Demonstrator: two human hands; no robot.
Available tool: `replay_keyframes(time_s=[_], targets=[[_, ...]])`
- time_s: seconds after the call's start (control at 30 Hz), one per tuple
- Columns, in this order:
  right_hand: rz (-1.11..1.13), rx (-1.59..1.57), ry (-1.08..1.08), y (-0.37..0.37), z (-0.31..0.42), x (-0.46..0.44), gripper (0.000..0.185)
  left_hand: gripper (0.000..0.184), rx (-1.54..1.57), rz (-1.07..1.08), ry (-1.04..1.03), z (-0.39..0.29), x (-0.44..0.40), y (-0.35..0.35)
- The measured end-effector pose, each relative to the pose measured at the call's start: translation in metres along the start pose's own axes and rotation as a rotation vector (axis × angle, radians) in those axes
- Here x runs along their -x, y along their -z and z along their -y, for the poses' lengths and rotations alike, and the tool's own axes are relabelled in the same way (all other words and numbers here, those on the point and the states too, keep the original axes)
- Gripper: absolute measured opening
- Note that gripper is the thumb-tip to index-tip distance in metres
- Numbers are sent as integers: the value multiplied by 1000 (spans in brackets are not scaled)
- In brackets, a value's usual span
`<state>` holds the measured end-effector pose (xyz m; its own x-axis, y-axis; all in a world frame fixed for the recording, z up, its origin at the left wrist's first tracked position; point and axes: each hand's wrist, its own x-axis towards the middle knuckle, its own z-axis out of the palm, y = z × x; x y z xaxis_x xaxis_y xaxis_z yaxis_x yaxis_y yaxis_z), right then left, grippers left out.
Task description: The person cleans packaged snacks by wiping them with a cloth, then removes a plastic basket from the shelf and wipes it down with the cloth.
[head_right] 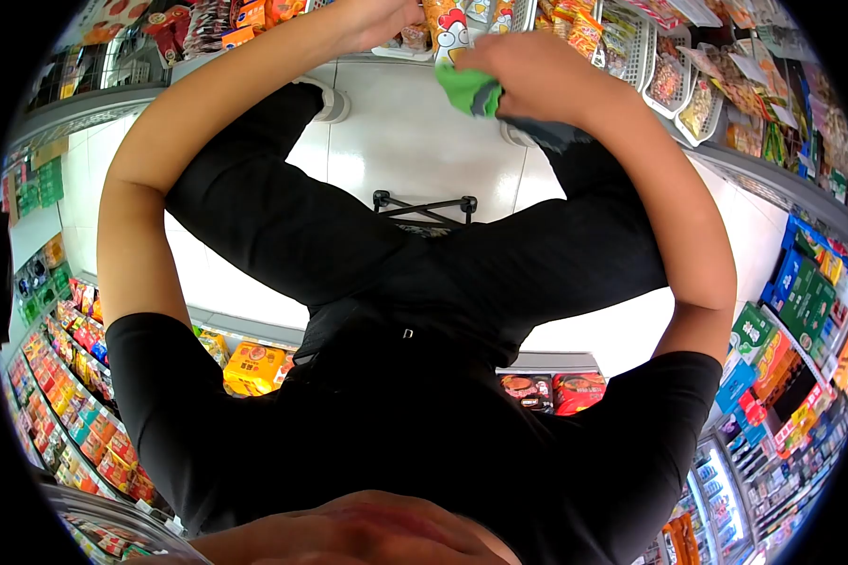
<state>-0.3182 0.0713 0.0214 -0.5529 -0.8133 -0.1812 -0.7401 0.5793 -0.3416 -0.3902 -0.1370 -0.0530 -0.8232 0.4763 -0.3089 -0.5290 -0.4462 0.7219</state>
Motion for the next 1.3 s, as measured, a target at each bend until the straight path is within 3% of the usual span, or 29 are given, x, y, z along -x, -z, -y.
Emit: replay_keyframes(time_s=[0.07,0.1,0.33,0.57,0.67,0.77,0.87,0.97,1.07,1.17,1.3], targets=[[404,10,-97,8,3,1,44,21,18,104,-19,3,-5,13],[606,16,-143,12,5,1,44,21,-5,59,-19,1,-1,9],[82,-73,-68,17,-19,28,55,21,-129,-68,54,-13,14,-1],[183,-90,-130,22,-22,26,59,15,16,-124,-57,-2,3,-6],[156,-78,-136,19,-30,32,59,15,-304,-87,61,-26,24,-10],[169,-87,-162,25,-34,33,58,21,-557,-158,28,-25,24,-12],[165,-84,-171,25,-38,35,57,29,-943,-25,-120,-17,20,-8],[185,-93,-165,23,-44,35,56,37,-511,426,-80,1,20,-3],[238,-148,-195,29,-42,32,56,41,-468,530,100,-2,34,-18],[154,-134,-173,23,-51,38,56,40,-1100,488,-15,14,29,-1],[156,-126,-183,23,-55,37,53,42,-1306,499,-108,34,19,15]])
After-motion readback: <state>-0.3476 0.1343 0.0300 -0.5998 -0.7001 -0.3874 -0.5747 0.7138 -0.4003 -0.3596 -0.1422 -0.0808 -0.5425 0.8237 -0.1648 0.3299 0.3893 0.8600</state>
